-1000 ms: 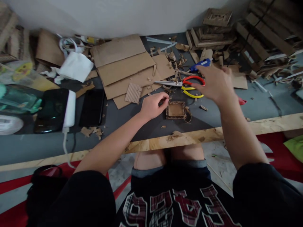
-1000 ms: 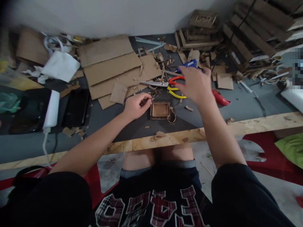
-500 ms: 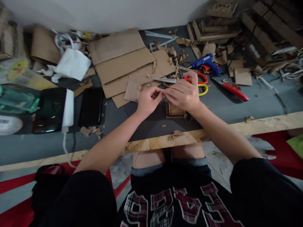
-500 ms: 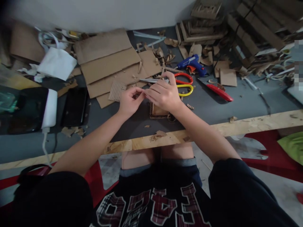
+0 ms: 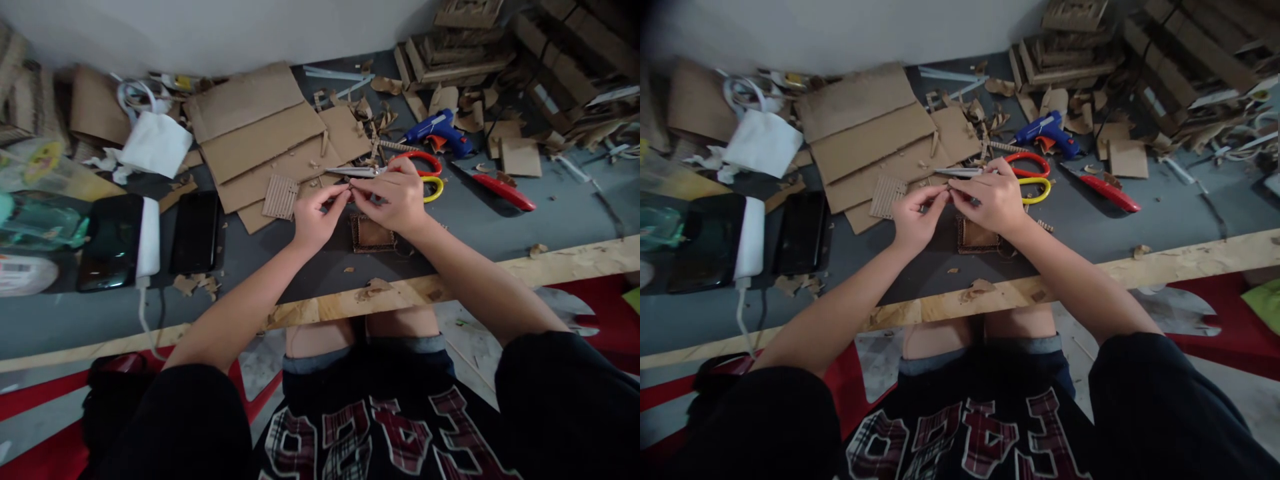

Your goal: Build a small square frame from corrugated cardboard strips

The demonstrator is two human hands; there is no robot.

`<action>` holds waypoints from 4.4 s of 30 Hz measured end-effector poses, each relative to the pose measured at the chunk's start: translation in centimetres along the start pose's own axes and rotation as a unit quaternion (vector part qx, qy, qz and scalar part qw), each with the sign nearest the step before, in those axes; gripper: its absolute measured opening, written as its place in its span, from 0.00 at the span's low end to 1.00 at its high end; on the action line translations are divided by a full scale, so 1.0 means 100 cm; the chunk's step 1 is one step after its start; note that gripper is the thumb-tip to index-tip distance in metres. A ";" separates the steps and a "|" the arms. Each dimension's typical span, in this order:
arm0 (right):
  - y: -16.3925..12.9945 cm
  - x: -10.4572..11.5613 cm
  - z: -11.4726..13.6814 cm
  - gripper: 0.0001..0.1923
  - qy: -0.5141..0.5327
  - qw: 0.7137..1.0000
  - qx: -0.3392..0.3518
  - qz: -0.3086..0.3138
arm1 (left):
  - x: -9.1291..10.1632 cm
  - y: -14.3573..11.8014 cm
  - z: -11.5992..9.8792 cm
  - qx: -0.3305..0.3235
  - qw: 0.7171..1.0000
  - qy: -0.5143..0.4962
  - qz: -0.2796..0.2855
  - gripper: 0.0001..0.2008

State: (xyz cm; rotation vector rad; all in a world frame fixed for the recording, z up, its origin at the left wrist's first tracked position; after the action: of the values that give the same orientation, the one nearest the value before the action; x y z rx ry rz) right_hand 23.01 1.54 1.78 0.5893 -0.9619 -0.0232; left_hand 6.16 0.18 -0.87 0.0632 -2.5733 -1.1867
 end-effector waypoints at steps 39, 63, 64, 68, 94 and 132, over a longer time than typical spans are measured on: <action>0.011 -0.001 -0.014 0.10 0.064 0.963 0.080 0.251 | -0.002 -0.001 0.021 0.144 0.984 -0.103 -0.033 0.24; 0.024 0.043 -0.042 0.10 -0.204 0.944 -0.209 0.152 | -0.002 -0.001 0.037 0.151 0.979 -0.130 -0.033 0.24; 0.025 0.044 -0.039 0.15 -0.169 0.950 -0.214 0.150 | -0.001 -0.001 0.038 0.154 0.980 -0.124 -0.033 0.24; 0.024 0.043 -0.036 0.28 -0.070 0.953 -0.218 0.199 | 0.002 -0.003 0.041 0.152 0.985 -0.078 -0.036 0.25; 0.016 0.018 -0.029 0.29 -0.132 0.952 -0.134 0.242 | 0.005 -0.001 0.044 0.174 0.981 -0.072 -0.046 0.26; 0.017 0.047 -0.027 0.17 -0.223 0.916 -0.302 0.142 | -0.003 -0.002 0.017 0.136 0.981 -0.101 0.090 0.16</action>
State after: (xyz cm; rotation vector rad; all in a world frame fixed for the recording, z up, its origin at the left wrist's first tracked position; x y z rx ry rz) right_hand 27.46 2.93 4.99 -0.1460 -1.3988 -0.1961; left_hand 5.93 1.40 -2.12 -0.2375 -2.8304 -0.8078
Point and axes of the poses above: each hand's wrist, its own y-axis towards the middle knuckle, its own x-axis out of the back of the hand, z = x × y, the point moved 3 cm from there along y, towards the middle knuckle, and after that the axes turned 11 degrees about -x, right-handed, at the moved point
